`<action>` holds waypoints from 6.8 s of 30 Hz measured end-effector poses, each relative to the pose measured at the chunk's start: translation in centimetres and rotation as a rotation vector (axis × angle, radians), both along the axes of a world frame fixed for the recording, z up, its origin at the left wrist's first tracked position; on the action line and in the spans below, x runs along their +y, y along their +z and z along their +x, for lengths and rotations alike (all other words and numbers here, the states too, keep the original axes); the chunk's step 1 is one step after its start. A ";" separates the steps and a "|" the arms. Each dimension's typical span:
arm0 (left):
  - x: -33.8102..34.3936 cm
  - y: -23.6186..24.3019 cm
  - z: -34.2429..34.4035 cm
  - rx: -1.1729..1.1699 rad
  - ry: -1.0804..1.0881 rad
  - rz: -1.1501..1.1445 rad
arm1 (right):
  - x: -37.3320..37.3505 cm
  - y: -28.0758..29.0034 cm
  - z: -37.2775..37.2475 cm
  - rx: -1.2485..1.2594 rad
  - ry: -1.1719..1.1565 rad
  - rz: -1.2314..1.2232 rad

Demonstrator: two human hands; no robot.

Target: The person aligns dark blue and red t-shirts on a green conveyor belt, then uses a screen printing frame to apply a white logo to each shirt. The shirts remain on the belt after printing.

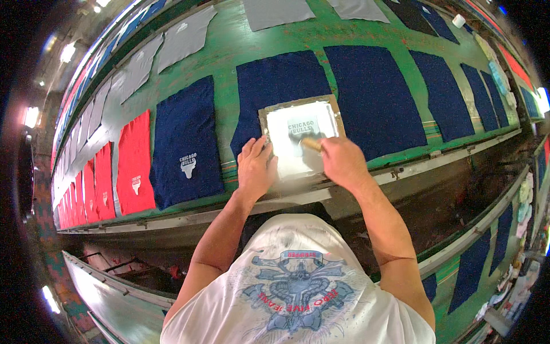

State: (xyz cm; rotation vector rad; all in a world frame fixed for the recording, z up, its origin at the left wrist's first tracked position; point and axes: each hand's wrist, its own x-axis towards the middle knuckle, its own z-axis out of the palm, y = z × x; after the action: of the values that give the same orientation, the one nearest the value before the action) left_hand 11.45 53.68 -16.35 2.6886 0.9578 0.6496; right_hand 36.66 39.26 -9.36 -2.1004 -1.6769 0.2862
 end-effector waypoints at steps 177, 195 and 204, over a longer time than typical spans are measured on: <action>-11.7 -3.8 29.7 -0.043 0.114 -0.035 | -7.4 -8.8 27.3 -0.108 0.299 0.322; -13.8 -2.0 32.5 0.125 0.376 -0.087 | -1.3 -8.2 32.8 -0.170 0.551 0.247; -13.6 -2.2 32.5 0.108 0.378 -0.080 | -8.8 -7.5 30.8 -0.132 0.642 0.273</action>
State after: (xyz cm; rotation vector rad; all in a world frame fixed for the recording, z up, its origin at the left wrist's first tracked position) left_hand 43.92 40.07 -18.60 2.5129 1.5080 0.5206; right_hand 67.48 30.46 -16.85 -1.3688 -2.2895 0.0969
